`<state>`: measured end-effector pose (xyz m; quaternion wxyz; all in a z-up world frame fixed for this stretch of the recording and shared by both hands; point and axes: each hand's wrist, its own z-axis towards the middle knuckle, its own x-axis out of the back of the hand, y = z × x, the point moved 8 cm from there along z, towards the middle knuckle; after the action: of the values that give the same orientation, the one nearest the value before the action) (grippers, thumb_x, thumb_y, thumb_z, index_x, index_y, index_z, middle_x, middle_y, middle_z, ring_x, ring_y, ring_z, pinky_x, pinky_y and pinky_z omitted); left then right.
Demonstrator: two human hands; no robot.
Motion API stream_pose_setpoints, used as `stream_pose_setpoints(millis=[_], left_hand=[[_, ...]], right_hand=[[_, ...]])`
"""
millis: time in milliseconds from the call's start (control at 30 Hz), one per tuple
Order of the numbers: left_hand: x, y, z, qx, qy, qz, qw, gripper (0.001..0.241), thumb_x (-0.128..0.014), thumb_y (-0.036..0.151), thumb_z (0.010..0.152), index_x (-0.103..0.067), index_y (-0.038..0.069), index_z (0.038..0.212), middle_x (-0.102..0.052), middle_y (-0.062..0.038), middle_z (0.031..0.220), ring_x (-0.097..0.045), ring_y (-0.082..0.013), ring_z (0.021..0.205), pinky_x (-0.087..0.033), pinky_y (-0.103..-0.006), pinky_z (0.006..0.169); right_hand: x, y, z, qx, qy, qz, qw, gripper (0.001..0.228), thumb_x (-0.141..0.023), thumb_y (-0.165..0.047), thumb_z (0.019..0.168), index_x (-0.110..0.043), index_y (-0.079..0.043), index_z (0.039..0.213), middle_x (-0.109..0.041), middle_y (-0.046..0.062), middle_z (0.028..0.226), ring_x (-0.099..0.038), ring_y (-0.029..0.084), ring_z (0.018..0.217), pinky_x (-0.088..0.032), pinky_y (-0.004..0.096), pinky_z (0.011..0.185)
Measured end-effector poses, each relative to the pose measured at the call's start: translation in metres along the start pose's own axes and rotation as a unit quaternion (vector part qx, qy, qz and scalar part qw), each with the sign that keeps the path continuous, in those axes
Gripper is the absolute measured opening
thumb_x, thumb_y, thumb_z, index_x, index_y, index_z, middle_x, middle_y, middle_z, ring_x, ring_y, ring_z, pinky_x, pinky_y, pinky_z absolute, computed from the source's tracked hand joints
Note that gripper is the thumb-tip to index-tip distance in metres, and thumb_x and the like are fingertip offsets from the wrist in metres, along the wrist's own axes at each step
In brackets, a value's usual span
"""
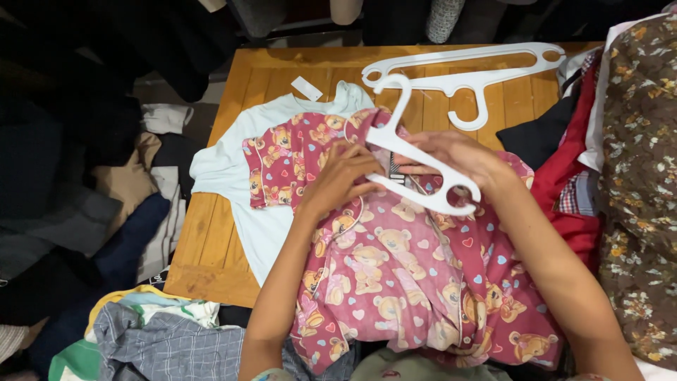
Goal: The person places a brown floral shirt onto a white hanger and hangs it on a rack. They then pick up a pink teddy bear pajama top, button it, place it on a hanger, and hang it on the rack.
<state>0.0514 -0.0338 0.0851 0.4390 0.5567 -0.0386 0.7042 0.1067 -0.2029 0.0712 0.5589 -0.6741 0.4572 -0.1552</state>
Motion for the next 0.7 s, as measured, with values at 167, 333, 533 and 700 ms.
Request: stream_pose_setpoints(millis=[167, 333, 533, 700], left_hand=[[0.004, -0.011, -0.001, 0.028, 0.045, -0.081, 0.995, 0.022, -0.069, 0.045, 0.092, -0.07, 0.025, 0.102, -0.074, 0.006, 0.099, -0.062, -0.0146, 0.105, -0.028, -0.0382, 0.105], [0.016, 0.003, 0.004, 0.03, 0.037, -0.163, 0.985, 0.022, -0.071, 0.041, 0.092, -0.069, 0.021, 0.101, -0.071, -0.001, 0.094, -0.06, -0.0203, 0.096, -0.028, -0.0388, 0.099], [-0.01, -0.033, -0.004, 0.055, 0.065, -0.194, 0.977, 0.024, -0.075, 0.039, 0.092, -0.067, 0.019, 0.102, -0.066, 0.001, 0.087, -0.057, -0.0179, 0.088, -0.026, -0.0395, 0.093], [-0.01, -0.032, -0.004, 0.057, 0.074, -0.214, 0.972, 0.016, -0.066, 0.03, 0.099, -0.066, 0.016, 0.106, -0.064, -0.003, 0.088, -0.055, -0.0181, 0.088, -0.025, -0.0379, 0.095]], right_hand=[[0.031, 0.01, 0.01, 0.019, -0.001, -0.035, 0.999, 0.032, -0.041, -0.009, 0.107, -0.059, 0.012, 0.124, -0.067, 0.024, 0.108, -0.073, 0.036, 0.097, -0.064, 0.05, 0.079], [0.076, 0.052, 0.039, -0.026, -0.027, -0.588, 0.808, 0.021, -0.074, -0.02, 0.082, -0.072, -0.005, 0.097, -0.077, 0.013, 0.085, -0.075, 0.038, 0.092, -0.059, 0.048, 0.082], [0.125, 0.096, 0.058, -0.008, 0.05, -0.621, 0.782, 0.047, -0.079, -0.04, 0.076, -0.069, -0.014, 0.113, -0.075, 0.019, 0.096, -0.073, 0.043, 0.101, -0.059, 0.05, 0.089], [0.118, 0.056, 0.049, 0.081, -0.041, -0.577, 0.812, 0.064, -0.074, -0.06, 0.069, -0.073, -0.016, 0.116, -0.075, 0.018, 0.087, -0.075, 0.04, 0.083, -0.061, 0.049, 0.069]])
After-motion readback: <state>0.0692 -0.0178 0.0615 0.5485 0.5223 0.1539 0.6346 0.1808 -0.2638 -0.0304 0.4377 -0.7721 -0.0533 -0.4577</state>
